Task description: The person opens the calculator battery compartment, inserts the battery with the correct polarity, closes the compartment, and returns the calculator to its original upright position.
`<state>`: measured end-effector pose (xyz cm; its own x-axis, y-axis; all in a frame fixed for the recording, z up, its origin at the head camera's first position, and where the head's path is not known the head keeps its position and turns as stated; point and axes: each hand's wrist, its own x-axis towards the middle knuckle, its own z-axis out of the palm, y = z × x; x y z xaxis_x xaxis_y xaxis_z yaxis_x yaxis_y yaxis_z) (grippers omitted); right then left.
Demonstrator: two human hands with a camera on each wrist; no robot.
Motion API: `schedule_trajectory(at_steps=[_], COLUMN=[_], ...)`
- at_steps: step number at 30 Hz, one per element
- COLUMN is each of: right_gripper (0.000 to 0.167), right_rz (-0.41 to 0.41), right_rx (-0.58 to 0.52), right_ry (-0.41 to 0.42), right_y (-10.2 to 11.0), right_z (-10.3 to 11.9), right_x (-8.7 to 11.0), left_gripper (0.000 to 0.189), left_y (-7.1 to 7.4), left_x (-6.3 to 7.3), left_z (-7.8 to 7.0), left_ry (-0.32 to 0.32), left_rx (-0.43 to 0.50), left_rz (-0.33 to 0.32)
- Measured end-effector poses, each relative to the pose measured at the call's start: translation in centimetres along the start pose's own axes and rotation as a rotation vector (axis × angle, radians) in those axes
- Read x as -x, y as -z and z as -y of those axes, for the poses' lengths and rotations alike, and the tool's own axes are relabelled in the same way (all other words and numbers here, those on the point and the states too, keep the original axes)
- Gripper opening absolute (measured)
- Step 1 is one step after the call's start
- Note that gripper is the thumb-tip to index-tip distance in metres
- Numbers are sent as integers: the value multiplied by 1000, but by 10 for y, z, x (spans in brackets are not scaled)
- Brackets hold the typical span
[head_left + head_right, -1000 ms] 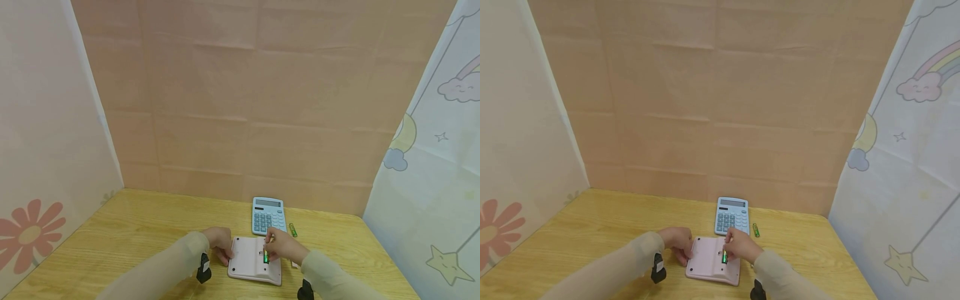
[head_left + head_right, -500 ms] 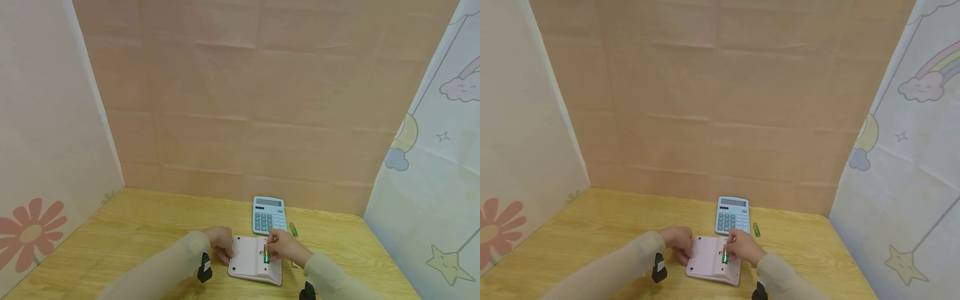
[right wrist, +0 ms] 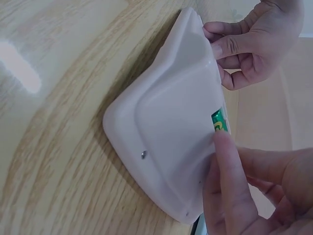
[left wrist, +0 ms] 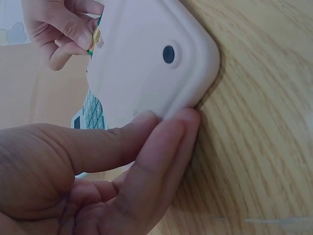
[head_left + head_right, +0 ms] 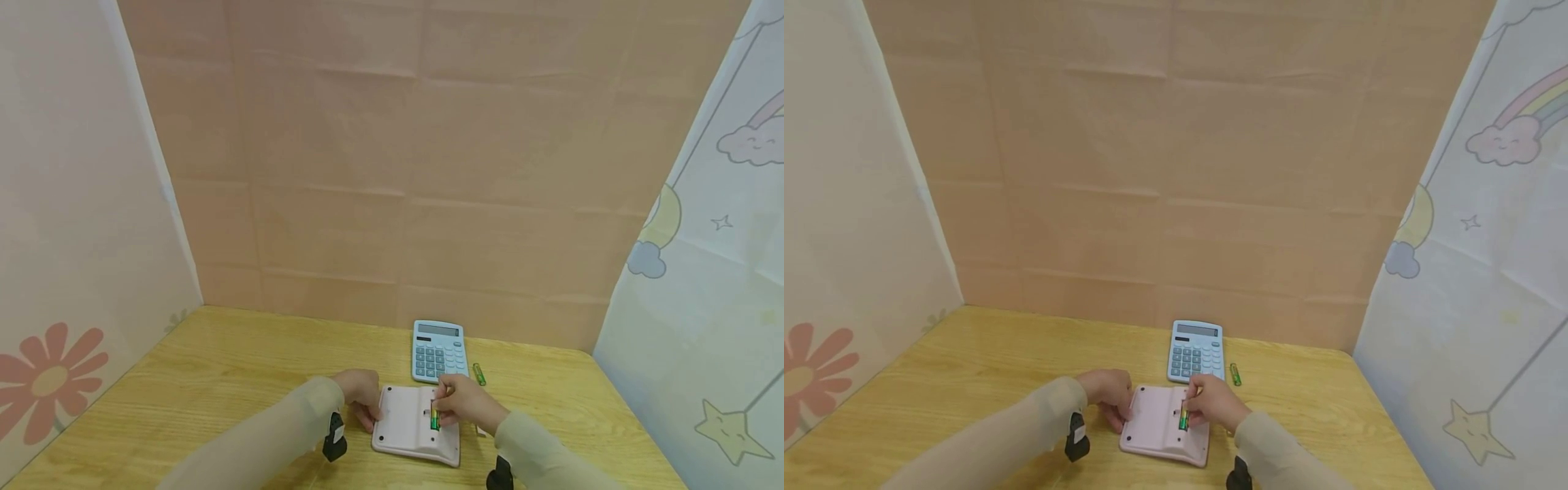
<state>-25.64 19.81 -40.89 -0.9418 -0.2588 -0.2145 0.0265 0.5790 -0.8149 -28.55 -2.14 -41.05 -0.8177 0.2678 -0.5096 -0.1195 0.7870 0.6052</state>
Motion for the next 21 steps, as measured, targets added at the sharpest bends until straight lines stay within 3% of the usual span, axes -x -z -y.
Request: schedule_trajectory(at_steps=[9,21], right_gripper=[20,19], right_rz=[-26,54], right_rx=[22,-51], right_ry=[7,1], right_y=[0,7], right_z=[0,0], right_x=[-3,-5], left_gripper=[29,29], left_y=[0,-1], left_x=[-4,-6], left_z=[0,0], left_ry=[30,31], left_rx=[45,49], left_rz=[-10,2])
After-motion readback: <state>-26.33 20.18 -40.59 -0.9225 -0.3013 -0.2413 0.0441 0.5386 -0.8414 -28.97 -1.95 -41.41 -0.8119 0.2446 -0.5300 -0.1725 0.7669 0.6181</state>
